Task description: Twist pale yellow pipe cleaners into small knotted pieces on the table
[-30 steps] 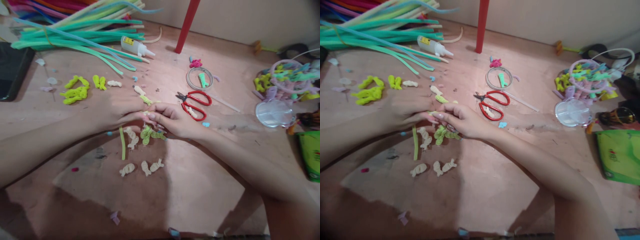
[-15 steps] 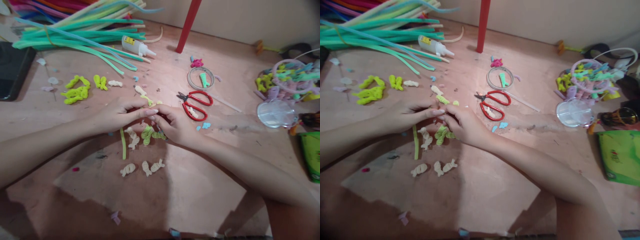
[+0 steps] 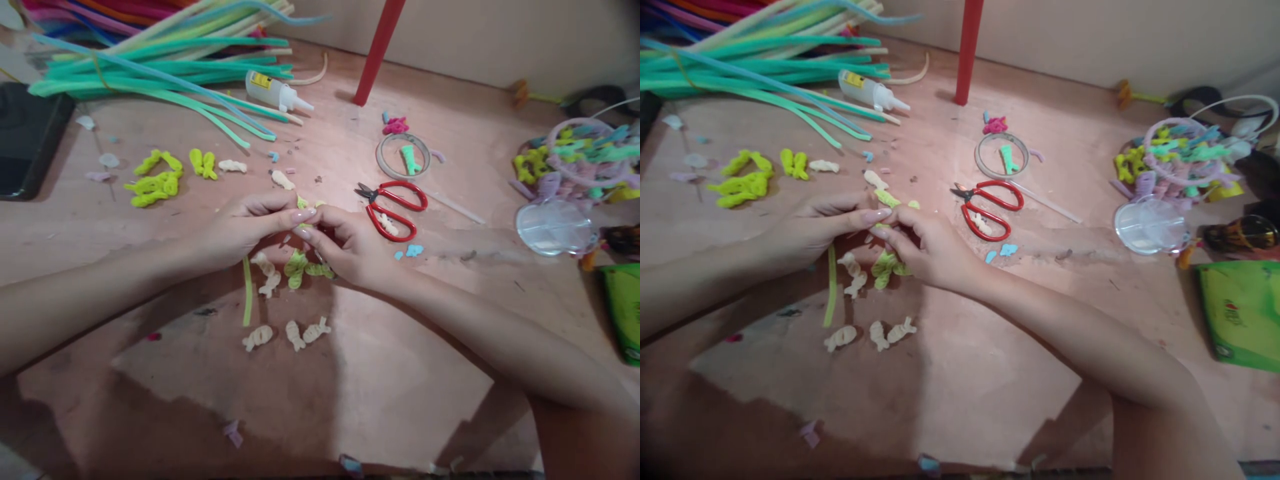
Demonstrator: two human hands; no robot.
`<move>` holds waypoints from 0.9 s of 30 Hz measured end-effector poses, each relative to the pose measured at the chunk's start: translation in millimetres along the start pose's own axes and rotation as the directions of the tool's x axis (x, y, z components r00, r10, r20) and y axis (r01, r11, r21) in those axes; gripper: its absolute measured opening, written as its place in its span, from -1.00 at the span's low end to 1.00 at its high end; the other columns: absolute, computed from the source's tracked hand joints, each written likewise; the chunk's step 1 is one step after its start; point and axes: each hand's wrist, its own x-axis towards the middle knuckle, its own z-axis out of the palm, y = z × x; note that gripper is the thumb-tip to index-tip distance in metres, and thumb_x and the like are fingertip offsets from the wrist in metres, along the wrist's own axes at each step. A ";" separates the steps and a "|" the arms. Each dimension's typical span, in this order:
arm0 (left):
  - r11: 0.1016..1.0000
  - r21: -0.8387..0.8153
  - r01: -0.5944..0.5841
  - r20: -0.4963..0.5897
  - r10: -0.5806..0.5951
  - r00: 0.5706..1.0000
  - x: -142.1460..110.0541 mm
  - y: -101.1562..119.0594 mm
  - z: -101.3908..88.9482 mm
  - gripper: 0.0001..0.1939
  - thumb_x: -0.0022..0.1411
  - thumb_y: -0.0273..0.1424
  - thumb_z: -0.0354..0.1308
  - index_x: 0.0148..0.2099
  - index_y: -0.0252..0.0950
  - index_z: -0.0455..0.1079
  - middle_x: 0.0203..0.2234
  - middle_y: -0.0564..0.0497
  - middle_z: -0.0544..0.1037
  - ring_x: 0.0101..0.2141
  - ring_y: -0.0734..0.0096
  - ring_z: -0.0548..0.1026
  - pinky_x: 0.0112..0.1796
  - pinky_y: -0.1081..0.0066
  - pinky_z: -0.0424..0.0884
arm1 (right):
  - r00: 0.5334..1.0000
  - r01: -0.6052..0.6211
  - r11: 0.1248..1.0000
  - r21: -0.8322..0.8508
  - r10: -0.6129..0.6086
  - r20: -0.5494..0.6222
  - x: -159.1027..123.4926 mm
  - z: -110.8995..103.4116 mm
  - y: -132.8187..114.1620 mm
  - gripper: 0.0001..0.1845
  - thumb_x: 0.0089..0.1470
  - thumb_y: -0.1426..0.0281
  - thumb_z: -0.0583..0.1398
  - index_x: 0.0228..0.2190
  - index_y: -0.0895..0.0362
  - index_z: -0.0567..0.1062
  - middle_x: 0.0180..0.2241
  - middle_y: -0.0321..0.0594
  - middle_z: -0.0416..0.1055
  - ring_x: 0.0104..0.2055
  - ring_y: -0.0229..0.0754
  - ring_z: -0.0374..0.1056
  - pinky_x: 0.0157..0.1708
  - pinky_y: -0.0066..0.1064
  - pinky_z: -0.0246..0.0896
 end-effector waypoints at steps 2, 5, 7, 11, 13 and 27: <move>0.999 0.020 -0.037 0.009 0.037 0.999 1.4 -2.3 -0.5 -0.33 0.36 0.15 0.44 -0.46 -0.25 0.29 -0.58 0.12 0.19 -0.55 0.49 0.14 -0.53 0.41 0.02 | 0.997 -0.056 0.993 0.100 0.051 0.050 0.7 -2.3 0.1 -0.52 0.45 -0.06 0.30 -0.27 0.09 0.50 -0.43 -0.36 0.42 -0.41 -0.30 0.31 -0.37 -0.43 0.27; 0.996 -0.044 -0.072 0.032 0.074 0.997 4.1 -7.0 -2.9 -0.32 0.42 0.25 0.32 -0.39 -0.24 0.32 -0.56 0.13 0.26 -0.55 0.50 0.14 -0.52 0.44 0.10 | 0.991 -0.114 0.978 0.177 0.099 0.092 1.2 -5.3 -3.4 -0.49 0.43 -0.09 0.32 -0.28 0.11 0.50 -0.43 -0.38 0.40 -0.48 -0.36 0.27 -0.44 -0.46 0.24; 0.994 -0.081 -0.075 0.072 0.081 0.994 5.8 -8.5 -4.4 -0.28 0.44 0.31 0.24 -0.38 -0.25 0.35 -0.54 0.10 0.35 -0.54 0.51 0.19 -0.50 0.45 0.16 | 0.989 -0.132 0.973 0.190 0.116 0.095 1.1 -6.2 -5.4 -0.47 0.40 -0.10 0.33 -0.28 0.11 0.51 -0.41 -0.36 0.43 -0.48 -0.36 0.29 -0.45 -0.47 0.26; 0.997 -0.053 -0.054 0.096 0.059 0.994 7.0 -4.3 -3.0 -0.29 0.35 0.29 0.38 -0.38 -0.27 0.39 -0.55 0.12 0.34 -0.53 0.51 0.26 -0.48 0.48 0.25 | 0.986 -0.154 0.965 0.213 0.137 0.092 0.8 -6.2 -4.5 -0.44 0.36 -0.15 0.34 -0.27 0.11 0.50 -0.39 -0.36 0.44 -0.49 -0.37 0.31 -0.46 -0.48 0.27; 0.997 -0.076 -0.026 0.093 0.033 0.995 6.4 -1.4 -0.7 -0.34 0.33 0.23 0.43 -0.38 -0.27 0.40 -0.53 0.11 0.34 -0.49 0.47 0.35 -0.42 0.46 0.36 | 0.988 -0.148 0.964 0.222 0.134 0.077 0.8 -5.9 -3.1 -0.44 0.36 -0.14 0.35 -0.27 0.11 0.51 -0.40 -0.37 0.44 -0.50 -0.38 0.31 -0.47 -0.49 0.26; 0.976 0.192 -0.103 -0.014 0.107 0.994 0.9 -7.9 -4.0 -0.30 0.45 0.30 0.24 -0.35 -0.25 0.38 -0.49 0.06 0.39 -0.45 0.40 0.34 -0.44 0.38 0.24 | 0.967 -0.243 0.940 0.241 0.216 0.132 -0.5 -10.7 -8.4 -0.43 0.37 -0.15 0.34 -0.26 0.13 0.56 -0.38 -0.32 0.49 -0.41 -0.32 0.38 -0.37 -0.45 0.35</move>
